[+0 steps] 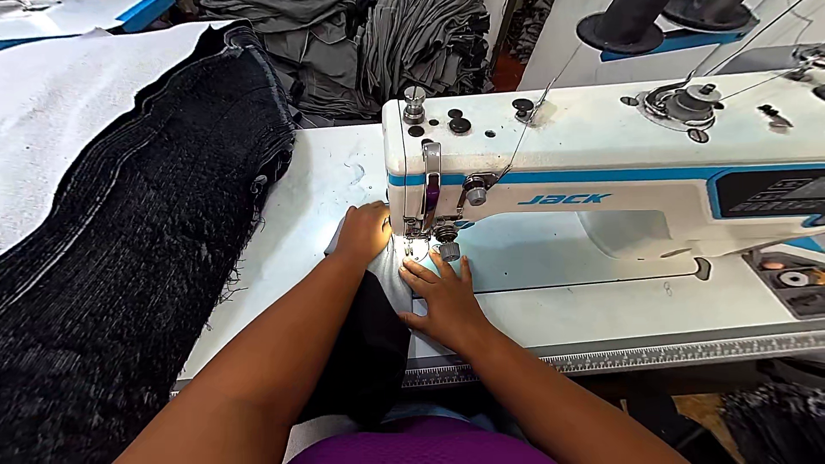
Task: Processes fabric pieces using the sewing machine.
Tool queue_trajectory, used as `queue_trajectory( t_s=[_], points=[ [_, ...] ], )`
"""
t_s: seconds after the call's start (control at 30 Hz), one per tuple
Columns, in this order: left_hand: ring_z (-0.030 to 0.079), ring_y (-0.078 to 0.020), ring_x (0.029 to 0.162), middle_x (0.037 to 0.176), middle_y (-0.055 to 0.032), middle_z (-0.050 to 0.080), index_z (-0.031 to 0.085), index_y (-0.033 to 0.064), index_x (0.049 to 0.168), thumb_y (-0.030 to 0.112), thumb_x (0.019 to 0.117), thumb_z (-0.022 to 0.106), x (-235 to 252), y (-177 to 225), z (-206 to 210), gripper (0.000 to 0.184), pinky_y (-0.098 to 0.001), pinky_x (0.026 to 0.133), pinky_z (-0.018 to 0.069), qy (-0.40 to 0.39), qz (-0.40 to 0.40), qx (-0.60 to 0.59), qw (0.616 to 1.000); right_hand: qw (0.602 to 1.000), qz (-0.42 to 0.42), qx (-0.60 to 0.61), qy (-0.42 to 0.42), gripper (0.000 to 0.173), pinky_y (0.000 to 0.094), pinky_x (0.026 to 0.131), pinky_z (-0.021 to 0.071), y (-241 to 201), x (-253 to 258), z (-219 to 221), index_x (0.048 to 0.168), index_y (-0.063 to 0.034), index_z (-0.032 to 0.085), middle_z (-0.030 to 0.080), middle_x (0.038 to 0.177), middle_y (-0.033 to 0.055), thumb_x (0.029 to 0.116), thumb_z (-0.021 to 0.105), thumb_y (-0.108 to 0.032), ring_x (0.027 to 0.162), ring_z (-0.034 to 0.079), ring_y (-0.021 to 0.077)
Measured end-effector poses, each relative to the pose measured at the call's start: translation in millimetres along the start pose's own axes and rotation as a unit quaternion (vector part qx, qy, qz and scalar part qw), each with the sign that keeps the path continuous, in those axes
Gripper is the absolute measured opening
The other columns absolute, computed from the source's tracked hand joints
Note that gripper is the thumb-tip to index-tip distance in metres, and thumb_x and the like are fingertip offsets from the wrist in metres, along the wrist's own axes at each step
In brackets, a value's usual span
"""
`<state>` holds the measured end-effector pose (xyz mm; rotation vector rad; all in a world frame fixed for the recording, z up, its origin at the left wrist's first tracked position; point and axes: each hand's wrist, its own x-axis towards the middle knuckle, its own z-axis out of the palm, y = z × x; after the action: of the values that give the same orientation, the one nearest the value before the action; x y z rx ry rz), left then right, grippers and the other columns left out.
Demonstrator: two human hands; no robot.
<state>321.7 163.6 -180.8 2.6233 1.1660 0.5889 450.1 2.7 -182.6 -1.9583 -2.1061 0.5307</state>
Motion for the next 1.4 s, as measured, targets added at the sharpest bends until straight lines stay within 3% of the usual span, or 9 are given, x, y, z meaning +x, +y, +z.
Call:
queue_trajectory(
  t_s=[0.3,0.47,0.63,0.77,0.87,1.03,1.2,1.3,1.4],
  points=[
    [0.055,-0.0418,0.132,0.136,-0.0265,0.060,0.067,-0.0074,0.124,0.021,0.1047,0.056,-27,-17,-21,0.036,-0.0597,0.114,0.0374,0.062,-0.061,-0.108,0.990,0.983,-0.148,0.062,0.091,0.038,0.0700,0.118,0.0204,16,-1,16,0.136,-0.0131,0.068,0.061,0.146,0.0024,0.1027,0.049,-0.017,0.146,0.044,0.0310],
    [0.072,-0.0280,0.095,0.100,-0.0151,0.074,0.074,-0.0012,0.108,0.076,0.0883,0.048,-222,-14,-84,0.083,-0.0496,0.087,0.0580,-0.129,0.036,-0.155,0.979,0.963,-0.257,0.082,-0.024,0.037,0.0706,0.120,0.0107,22,-1,3,0.128,-0.0119,0.073,0.060,0.147,0.0017,0.0917,0.065,-0.013,0.151,0.037,0.0288],
    [0.071,-0.0461,0.090,0.096,-0.0252,0.072,0.067,-0.0068,0.116,0.007,0.0753,0.080,-354,-25,-92,0.045,-0.0658,0.084,0.0547,-0.126,-0.197,-0.094,0.968,0.913,-0.372,0.081,0.149,0.020,0.0669,0.112,0.0367,-20,14,28,0.099,-0.0057,0.078,0.077,0.108,0.0080,0.0944,0.058,-0.006,0.117,0.069,0.0293],
    [0.070,-0.0416,0.085,0.094,-0.0287,0.070,0.067,-0.0129,0.105,0.006,0.0819,0.068,-434,-41,-105,0.030,-0.0641,0.078,0.0551,0.089,-0.357,-0.056,0.928,0.880,-0.388,0.122,0.246,0.025,0.0546,0.100,0.0507,-81,25,-9,0.095,0.0007,0.073,0.072,0.091,0.0150,0.1009,0.054,-0.015,0.093,0.072,0.0313],
    [0.065,-0.0146,0.079,0.088,-0.0115,0.068,0.065,-0.0099,0.099,0.002,0.0901,0.054,-448,-13,-160,0.018,-0.0403,0.075,0.0552,0.210,-0.418,-0.110,0.877,0.861,-0.404,0.086,0.297,0.023,0.0500,0.075,0.0546,-119,27,-58,0.095,0.0020,0.073,0.069,0.089,0.0180,0.1001,0.056,-0.012,0.085,0.068,0.0356],
    [0.062,0.0112,0.070,0.071,0.0165,0.065,0.055,0.0116,0.090,-0.005,0.0996,0.029,-417,63,-280,0.031,-0.0110,0.070,0.0541,0.229,-0.523,-0.304,0.763,0.741,-0.480,-0.023,0.469,0.013,0.0395,0.081,0.0412,-152,2,-124,0.107,-0.0066,0.072,0.063,0.093,0.0144,0.1015,0.062,-0.010,0.091,0.056,0.0298],
    [0.063,-0.0376,0.117,0.122,-0.0282,0.067,0.066,-0.0073,0.126,0.024,0.1097,0.048,-438,-45,-183,0.040,-0.0578,0.105,0.0438,-0.323,-0.459,-0.209,0.801,0.882,-0.456,-0.112,0.035,0.019,0.0505,0.080,0.0576,-114,8,-38,0.103,-0.0102,0.079,0.071,0.100,0.0118,0.0911,0.067,-0.002,0.097,0.067,0.0341],
    [0.052,-0.0490,0.134,0.138,-0.0332,0.058,0.056,-0.0041,0.141,0.032,0.1121,0.040,-418,-68,-97,0.049,-0.0664,0.114,0.0345,-0.298,-0.472,-0.132,0.819,0.928,-0.236,-0.143,-0.252,0.050,0.0675,0.112,0.0288,-114,18,-9,0.148,-0.0119,0.055,0.048,0.155,0.0144,0.1048,0.056,-0.038,0.145,0.038,0.0398],
    [0.056,-0.0461,0.130,0.132,-0.0332,0.061,0.055,-0.0088,0.139,0.021,0.1117,0.038,-390,-78,-46,0.044,-0.0595,0.113,0.0400,-0.107,-0.491,-0.131,0.855,0.939,-0.277,-0.131,-0.154,0.061,0.0782,0.116,0.0085,-133,5,44,0.156,-0.0104,0.043,0.032,0.166,0.0176,0.1057,0.049,-0.044,0.156,0.019,0.0423]
  ],
)
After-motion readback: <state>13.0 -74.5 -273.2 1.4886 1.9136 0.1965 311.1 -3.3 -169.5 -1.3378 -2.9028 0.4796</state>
